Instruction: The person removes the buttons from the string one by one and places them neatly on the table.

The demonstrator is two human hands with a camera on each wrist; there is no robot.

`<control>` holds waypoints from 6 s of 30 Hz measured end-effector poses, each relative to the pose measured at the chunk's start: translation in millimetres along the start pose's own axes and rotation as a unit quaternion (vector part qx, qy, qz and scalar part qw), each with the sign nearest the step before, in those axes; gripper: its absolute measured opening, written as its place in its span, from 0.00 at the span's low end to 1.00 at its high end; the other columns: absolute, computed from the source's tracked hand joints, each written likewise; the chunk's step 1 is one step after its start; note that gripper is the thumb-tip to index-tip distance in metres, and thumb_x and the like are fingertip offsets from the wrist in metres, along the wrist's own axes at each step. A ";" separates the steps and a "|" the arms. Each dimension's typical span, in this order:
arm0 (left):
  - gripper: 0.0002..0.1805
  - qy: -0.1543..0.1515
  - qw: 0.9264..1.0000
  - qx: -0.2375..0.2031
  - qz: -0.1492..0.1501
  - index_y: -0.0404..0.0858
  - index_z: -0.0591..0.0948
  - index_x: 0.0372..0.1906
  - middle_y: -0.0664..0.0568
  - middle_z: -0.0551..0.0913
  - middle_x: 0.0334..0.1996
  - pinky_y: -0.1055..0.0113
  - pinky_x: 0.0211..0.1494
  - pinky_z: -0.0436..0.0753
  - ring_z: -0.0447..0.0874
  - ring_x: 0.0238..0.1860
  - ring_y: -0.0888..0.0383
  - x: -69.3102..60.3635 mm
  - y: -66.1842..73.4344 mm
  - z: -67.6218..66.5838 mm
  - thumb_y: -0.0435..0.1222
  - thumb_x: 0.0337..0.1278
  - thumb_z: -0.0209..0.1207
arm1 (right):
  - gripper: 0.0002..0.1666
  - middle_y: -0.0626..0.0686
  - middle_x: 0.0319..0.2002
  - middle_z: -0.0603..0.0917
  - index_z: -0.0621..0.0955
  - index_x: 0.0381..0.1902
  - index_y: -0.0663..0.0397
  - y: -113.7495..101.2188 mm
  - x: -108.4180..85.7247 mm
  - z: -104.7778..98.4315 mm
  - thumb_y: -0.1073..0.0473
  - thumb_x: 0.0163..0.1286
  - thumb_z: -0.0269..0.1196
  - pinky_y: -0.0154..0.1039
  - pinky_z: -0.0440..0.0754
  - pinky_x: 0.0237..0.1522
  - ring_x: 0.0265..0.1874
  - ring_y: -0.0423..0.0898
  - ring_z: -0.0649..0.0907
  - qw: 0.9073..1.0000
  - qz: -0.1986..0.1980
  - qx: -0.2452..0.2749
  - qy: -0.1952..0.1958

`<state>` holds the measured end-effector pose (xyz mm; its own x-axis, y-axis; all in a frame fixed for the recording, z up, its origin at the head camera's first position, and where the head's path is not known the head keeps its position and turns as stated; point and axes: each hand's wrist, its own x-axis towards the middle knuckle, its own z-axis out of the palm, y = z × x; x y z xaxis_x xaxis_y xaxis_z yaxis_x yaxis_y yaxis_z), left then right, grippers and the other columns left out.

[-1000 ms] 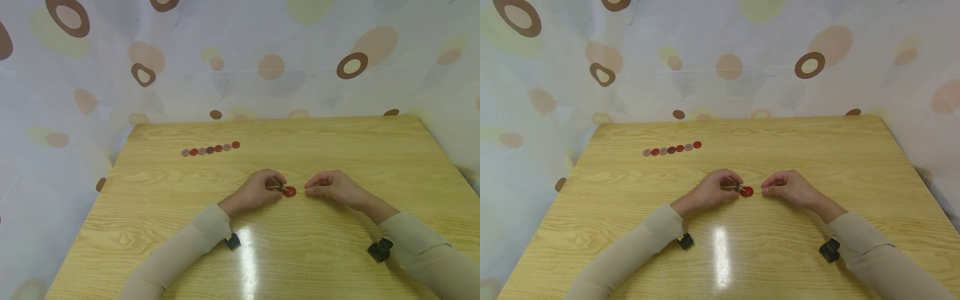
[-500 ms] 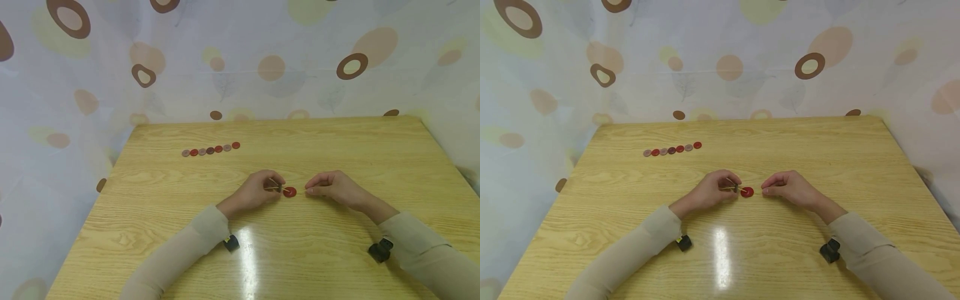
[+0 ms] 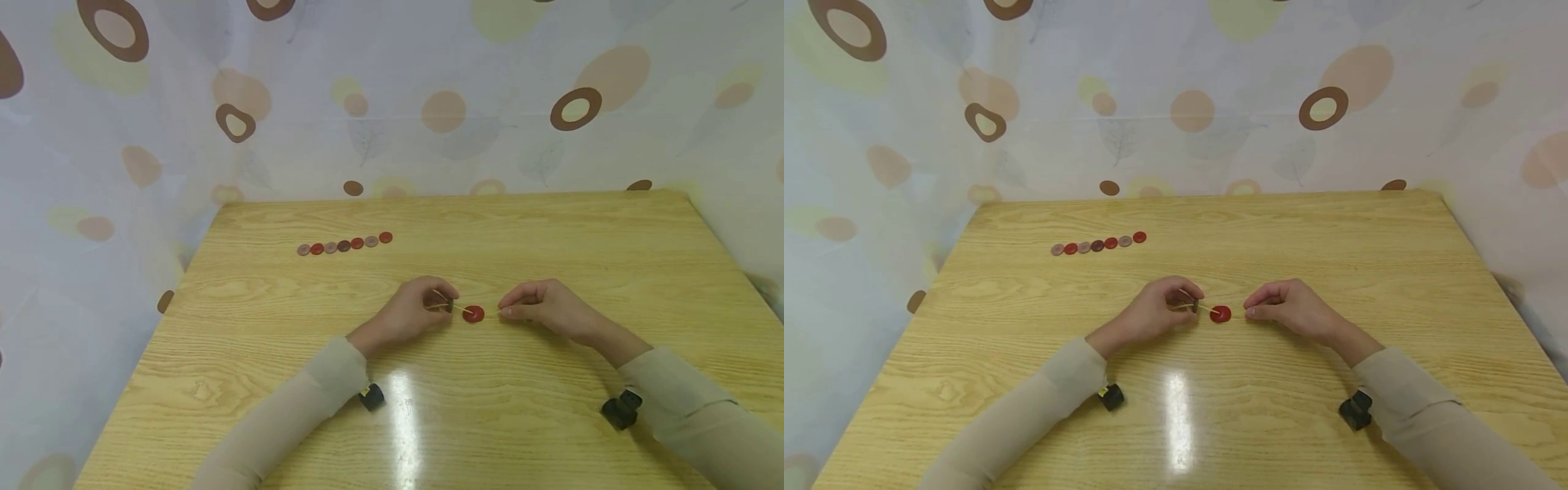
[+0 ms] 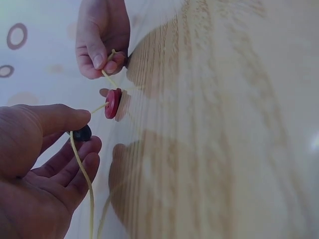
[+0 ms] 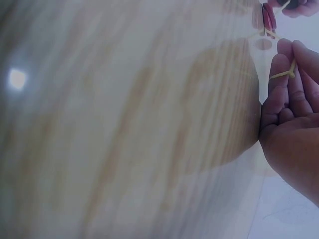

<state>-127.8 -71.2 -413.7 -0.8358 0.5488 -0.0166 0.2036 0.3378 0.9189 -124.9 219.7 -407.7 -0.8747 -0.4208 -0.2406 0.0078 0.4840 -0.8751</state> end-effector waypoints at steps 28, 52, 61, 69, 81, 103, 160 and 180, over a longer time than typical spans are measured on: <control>0.16 0.032 0.999 0.002 -0.014 0.36 0.81 0.52 0.49 0.82 0.51 0.63 0.59 0.79 0.82 0.53 0.55 -18.4 -11.0 -21.7 0.27 0.59 0.67 | 0.16 0.55 0.44 0.88 0.86 0.47 0.61 -3.4 -2.1 -0.3 0.54 0.69 0.68 0.35 0.79 0.40 0.41 0.44 0.83 1.000 -0.008 0.005 -0.004; 0.16 0.057 0.998 -0.006 -0.022 0.36 0.81 0.52 0.48 0.82 0.50 0.61 0.59 0.79 0.82 0.55 0.53 -29.3 -22.6 -34.0 0.26 0.58 0.68 | 0.16 0.56 0.44 0.88 0.86 0.47 0.60 -2.4 -1.0 -0.1 0.54 0.69 0.68 0.35 0.78 0.40 0.41 0.44 0.82 1.000 -0.006 0.002 -0.006; 0.17 0.063 0.998 -0.011 -0.021 0.35 0.81 0.52 0.46 0.82 0.51 0.61 0.59 0.80 0.82 0.54 0.53 -33.2 -23.7 -36.7 0.25 0.58 0.68 | 0.16 0.55 0.44 0.88 0.86 0.47 0.60 -1.7 -1.2 0.4 0.54 0.69 0.69 0.36 0.78 0.37 0.39 0.44 0.82 1.000 -0.005 0.002 -0.003; 0.17 0.067 0.997 -0.019 -0.025 0.34 0.81 0.52 0.45 0.82 0.52 0.60 0.59 0.80 0.82 0.55 0.52 -36.7 -23.4 -38.9 0.26 0.59 0.67 | 0.16 0.55 0.43 0.88 0.86 0.47 0.60 -3.2 -2.9 -0.3 0.53 0.69 0.68 0.36 0.78 0.38 0.40 0.45 0.81 1.000 -0.002 -0.004 0.000; 0.17 0.071 0.996 -0.038 -0.031 0.32 0.80 0.53 0.44 0.82 0.51 0.61 0.59 0.80 0.82 0.55 0.51 -40.9 -25.3 -40.9 0.25 0.59 0.67 | 0.16 0.55 0.42 0.88 0.86 0.47 0.60 -1.4 -1.5 1.0 0.54 0.69 0.68 0.36 0.78 0.35 0.37 0.45 0.81 1.000 -0.005 0.001 -0.001; 0.18 0.086 0.994 -0.056 -0.025 0.29 0.80 0.52 0.39 0.82 0.51 0.63 0.57 0.81 0.83 0.53 0.49 -48.2 -25.5 -48.8 0.22 0.57 0.67 | 0.17 0.55 0.42 0.87 0.85 0.48 0.61 -4.0 -2.8 0.2 0.54 0.69 0.68 0.36 0.78 0.36 0.37 0.45 0.81 1.000 -0.003 0.000 -0.004; 0.17 0.114 0.993 0.015 -0.039 0.35 0.82 0.53 0.47 0.83 0.50 0.58 0.50 0.83 0.83 0.46 0.51 -48.6 -31.4 -75.0 0.27 0.59 0.67 | 0.16 0.55 0.44 0.87 0.86 0.47 0.60 -3.2 -3.4 0.1 0.54 0.69 0.68 0.36 0.79 0.41 0.41 0.44 0.82 1.000 -0.007 -0.004 -0.001; 0.21 0.106 0.973 0.205 -0.013 0.35 0.77 0.61 0.47 0.80 0.50 0.59 0.55 0.79 0.78 0.51 0.52 48.4 -19.9 -87.0 0.30 0.65 0.64 | 0.15 0.54 0.45 0.87 0.87 0.46 0.58 -0.7 -2.0 0.8 0.53 0.70 0.68 0.36 0.80 0.42 0.43 0.45 0.83 1.000 -0.016 -0.010 0.001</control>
<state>-216.7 -117.9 -398.4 -0.9210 0.3804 0.0834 0.3305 0.6500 0.6843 -122.7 219.6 -406.9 -0.8751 -0.4353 -0.2116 -0.0297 0.4847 -0.8742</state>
